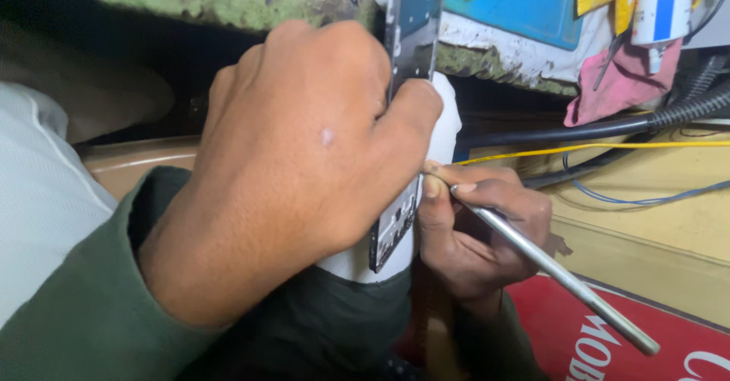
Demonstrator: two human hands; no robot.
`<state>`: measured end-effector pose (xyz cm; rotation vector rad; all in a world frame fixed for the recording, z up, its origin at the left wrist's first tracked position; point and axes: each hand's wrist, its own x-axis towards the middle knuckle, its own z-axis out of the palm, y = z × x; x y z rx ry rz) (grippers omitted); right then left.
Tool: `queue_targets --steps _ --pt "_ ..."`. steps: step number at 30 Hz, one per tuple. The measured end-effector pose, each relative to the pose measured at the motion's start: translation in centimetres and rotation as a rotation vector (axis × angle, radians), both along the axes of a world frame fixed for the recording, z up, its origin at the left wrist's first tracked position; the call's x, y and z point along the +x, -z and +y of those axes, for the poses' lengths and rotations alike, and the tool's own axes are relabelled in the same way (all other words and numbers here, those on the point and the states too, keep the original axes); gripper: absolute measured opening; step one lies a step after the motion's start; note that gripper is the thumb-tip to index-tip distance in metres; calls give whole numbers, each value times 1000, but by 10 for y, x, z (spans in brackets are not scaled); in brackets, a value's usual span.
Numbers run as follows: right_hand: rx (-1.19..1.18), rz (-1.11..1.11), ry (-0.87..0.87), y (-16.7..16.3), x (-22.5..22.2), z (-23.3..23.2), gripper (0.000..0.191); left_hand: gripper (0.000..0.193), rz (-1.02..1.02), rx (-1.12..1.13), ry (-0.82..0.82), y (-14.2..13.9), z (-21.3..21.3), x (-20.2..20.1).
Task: The person holds a disassembled phone frame against their knee and pries old adhesive and residue from its edges using a metal pry tool, rotating the frame to work around its perimeter.
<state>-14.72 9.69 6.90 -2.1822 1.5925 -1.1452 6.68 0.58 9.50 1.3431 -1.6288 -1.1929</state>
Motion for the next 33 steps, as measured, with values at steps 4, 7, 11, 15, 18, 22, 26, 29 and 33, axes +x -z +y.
queue_targets --steps 4,7,11,15,18,22,26,29,33 --pt "40 -42 -42 1 -8 1 36 47 -11 -30 -34 -1 1 -1" --pt "91 -77 -56 1 -14 6 37 47 -11 19 -13 0 1 -2" --pt "101 -90 -110 -1 -18 14 37 49 -34 52 2 2 3 -1" --pt "139 -121 -75 -3 -15 17 36 48 -21 26 -10 1 4 0" --pt "113 -94 -55 -4 -9 12 36 48 -23 9 -27 0 3 -1" --pt "93 -63 -37 -7 0 0 33 49 -45 108 15 0 2 0" --pt "37 47 8 -10 5 -10 33 47 5 37 24 0 2 1" --pt "110 -72 23 -9 4 -13 32 47 -45 124 57 -1 1 1" --pt "106 -115 -44 -7 -3 -11 29 37 0 41 69 -4 0 4"
